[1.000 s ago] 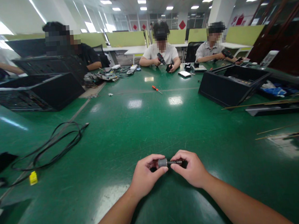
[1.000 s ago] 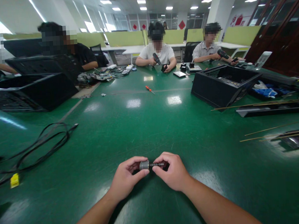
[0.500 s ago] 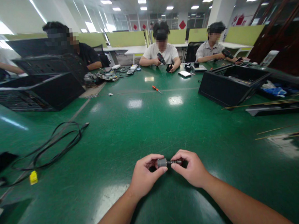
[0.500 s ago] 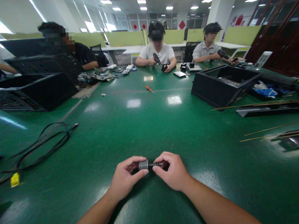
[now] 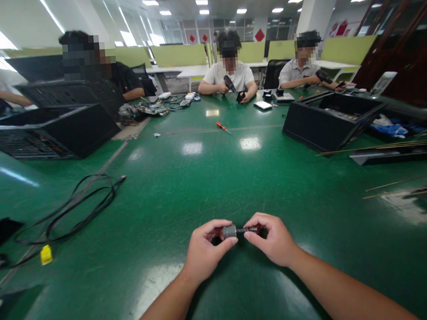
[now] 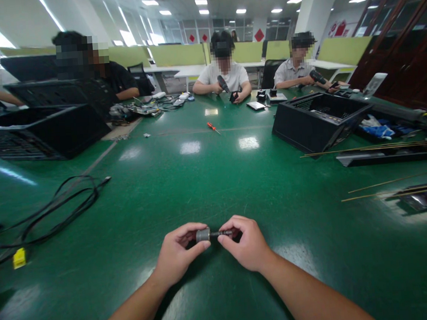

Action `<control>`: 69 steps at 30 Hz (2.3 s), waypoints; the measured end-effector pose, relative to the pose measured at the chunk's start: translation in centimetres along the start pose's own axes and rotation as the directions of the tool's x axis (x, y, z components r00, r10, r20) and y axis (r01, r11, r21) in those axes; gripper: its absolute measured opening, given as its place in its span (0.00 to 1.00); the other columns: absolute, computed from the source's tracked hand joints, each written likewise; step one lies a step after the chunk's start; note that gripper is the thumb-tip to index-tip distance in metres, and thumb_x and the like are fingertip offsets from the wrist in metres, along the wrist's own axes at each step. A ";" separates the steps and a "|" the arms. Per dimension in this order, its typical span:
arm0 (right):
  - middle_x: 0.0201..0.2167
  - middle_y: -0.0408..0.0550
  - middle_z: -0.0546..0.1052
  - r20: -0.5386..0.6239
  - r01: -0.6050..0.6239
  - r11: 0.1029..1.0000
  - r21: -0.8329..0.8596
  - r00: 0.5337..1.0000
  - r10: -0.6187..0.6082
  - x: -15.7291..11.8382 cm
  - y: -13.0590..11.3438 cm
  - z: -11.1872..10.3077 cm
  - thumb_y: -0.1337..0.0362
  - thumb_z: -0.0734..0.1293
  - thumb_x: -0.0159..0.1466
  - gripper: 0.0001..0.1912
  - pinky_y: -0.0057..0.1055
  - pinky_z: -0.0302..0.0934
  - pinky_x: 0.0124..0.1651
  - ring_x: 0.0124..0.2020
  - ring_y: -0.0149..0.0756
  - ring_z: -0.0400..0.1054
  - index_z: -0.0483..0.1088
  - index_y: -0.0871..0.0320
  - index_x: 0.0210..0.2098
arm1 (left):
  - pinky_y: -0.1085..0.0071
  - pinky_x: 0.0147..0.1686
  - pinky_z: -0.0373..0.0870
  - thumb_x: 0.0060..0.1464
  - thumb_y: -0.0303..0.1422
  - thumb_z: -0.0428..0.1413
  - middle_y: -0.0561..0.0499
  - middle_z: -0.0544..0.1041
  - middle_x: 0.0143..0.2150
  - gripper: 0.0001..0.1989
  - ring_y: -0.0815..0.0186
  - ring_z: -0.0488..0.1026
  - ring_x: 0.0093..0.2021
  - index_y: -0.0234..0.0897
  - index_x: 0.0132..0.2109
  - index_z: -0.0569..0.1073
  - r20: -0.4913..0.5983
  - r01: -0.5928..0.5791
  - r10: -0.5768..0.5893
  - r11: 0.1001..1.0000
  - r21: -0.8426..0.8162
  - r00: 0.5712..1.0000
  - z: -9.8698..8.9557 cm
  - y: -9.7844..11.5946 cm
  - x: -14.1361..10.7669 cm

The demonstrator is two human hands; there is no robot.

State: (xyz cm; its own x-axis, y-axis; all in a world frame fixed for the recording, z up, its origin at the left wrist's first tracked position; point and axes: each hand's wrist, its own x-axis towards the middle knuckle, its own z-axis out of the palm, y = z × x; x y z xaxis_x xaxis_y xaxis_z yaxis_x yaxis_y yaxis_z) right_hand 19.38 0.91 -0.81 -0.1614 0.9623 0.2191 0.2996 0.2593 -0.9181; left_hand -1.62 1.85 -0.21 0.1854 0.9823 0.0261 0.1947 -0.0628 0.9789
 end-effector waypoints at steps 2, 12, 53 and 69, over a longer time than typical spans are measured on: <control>0.27 0.44 0.75 -0.005 -0.006 1.000 0.009 1.000 0.006 0.0 0.0 0.0 0.66 0.71 0.60 0.02 0.29 0.61 0.33 0.28 0.34 0.69 0.78 0.58 0.33 | 0.67 0.41 0.77 0.45 0.34 0.69 0.45 0.83 0.38 0.17 0.59 0.81 0.37 0.34 0.43 0.80 -0.002 0.000 0.000 1.000 -0.001 1.000 0.0 0.0 0.0; 0.27 0.44 0.75 -0.015 -0.012 0.999 0.032 1.000 0.013 0.0 0.2 0.1 0.67 0.71 0.59 0.01 0.28 0.62 0.32 0.28 0.33 0.69 0.77 0.57 0.32 | 0.67 0.42 0.77 0.44 0.34 0.69 0.45 0.83 0.38 0.17 0.59 0.81 0.37 0.34 0.43 0.80 -0.015 -0.011 0.011 1.000 -0.006 1.000 -0.1 0.2 0.0; 0.27 0.44 0.76 -0.066 0.002 0.999 0.039 0.998 0.001 0.0 0.2 -0.2 0.66 0.71 0.60 0.02 0.30 0.62 0.34 0.29 0.35 0.69 0.77 0.58 0.33 | 0.68 0.38 0.73 0.44 0.33 0.69 0.46 0.82 0.36 0.17 0.60 0.79 0.36 0.34 0.44 0.80 -0.035 0.002 -0.003 0.999 -0.041 0.999 -0.3 -0.6 0.2; 0.28 0.45 0.75 -0.059 -0.003 0.999 0.043 0.998 0.006 0.0 0.6 -0.4 0.67 0.70 0.60 0.02 0.31 0.62 0.35 0.30 0.35 0.69 0.76 0.58 0.33 | 0.69 0.38 0.73 0.44 0.33 0.69 0.46 0.82 0.35 0.18 0.61 0.78 0.35 0.34 0.44 0.80 -0.037 0.013 -0.016 0.998 -0.064 0.999 -0.3 -0.6 0.3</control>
State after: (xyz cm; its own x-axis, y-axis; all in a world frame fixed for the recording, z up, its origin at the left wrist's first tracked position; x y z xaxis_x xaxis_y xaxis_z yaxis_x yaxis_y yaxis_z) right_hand 19.92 1.10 -1.22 -0.1035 0.9670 0.2329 0.2597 0.2523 -0.9321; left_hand -2.00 2.24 -0.71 0.1471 0.9889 0.0183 0.1348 -0.0384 0.9901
